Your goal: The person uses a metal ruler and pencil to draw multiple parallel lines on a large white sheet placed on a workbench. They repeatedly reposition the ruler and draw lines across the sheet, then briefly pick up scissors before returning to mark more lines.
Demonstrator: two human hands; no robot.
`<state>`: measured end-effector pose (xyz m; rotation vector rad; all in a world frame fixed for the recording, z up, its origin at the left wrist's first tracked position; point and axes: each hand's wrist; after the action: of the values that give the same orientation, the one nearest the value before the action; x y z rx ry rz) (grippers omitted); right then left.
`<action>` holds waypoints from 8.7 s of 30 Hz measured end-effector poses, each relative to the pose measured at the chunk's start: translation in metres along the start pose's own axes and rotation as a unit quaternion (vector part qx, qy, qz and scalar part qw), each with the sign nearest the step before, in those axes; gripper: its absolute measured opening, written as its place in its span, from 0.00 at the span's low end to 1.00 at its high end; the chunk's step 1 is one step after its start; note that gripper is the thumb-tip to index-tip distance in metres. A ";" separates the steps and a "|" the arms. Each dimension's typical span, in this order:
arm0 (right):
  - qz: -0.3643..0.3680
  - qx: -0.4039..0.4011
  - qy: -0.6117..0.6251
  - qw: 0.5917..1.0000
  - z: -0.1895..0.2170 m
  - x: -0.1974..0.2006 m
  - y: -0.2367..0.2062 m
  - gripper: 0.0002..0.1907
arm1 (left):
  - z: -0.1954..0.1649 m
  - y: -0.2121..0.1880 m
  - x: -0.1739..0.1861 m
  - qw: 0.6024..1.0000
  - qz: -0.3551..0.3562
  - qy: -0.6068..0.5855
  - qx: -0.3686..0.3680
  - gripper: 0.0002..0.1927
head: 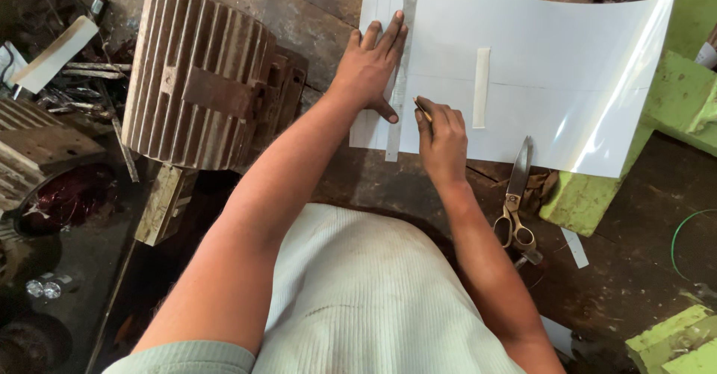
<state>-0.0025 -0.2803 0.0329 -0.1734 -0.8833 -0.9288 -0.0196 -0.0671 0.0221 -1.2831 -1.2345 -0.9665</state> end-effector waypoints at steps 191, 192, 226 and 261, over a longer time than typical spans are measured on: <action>0.007 0.043 -0.082 0.996 -0.036 0.010 -0.062 0.39 | -0.031 -0.091 -0.028 0.987 -0.128 -0.085 0.038 0.43; 0.019 0.040 -0.088 0.995 -0.035 0.010 -0.064 0.42 | -0.033 -0.083 -0.025 0.988 -0.123 -0.087 0.024 0.43; 0.069 -0.003 -0.150 0.986 -0.036 0.011 -0.062 0.46 | -0.010 0.019 0.002 0.999 0.015 -0.042 -0.028 0.79; 0.044 0.011 -0.153 0.987 -0.035 0.009 -0.060 0.43 | -0.005 0.018 0.003 0.997 0.004 -0.066 -0.036 0.79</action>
<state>-0.0253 -0.3396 0.0032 -0.3394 -1.1597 -0.8211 -0.0010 -0.0701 0.0224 -1.4269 -1.3051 -0.9407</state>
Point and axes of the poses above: each hand's wrist, its own y-axis towards the middle knuckle, its own x-axis out of the back of the hand, z = x × y, and after that the axes turned 3 degrees about -z, right-handed
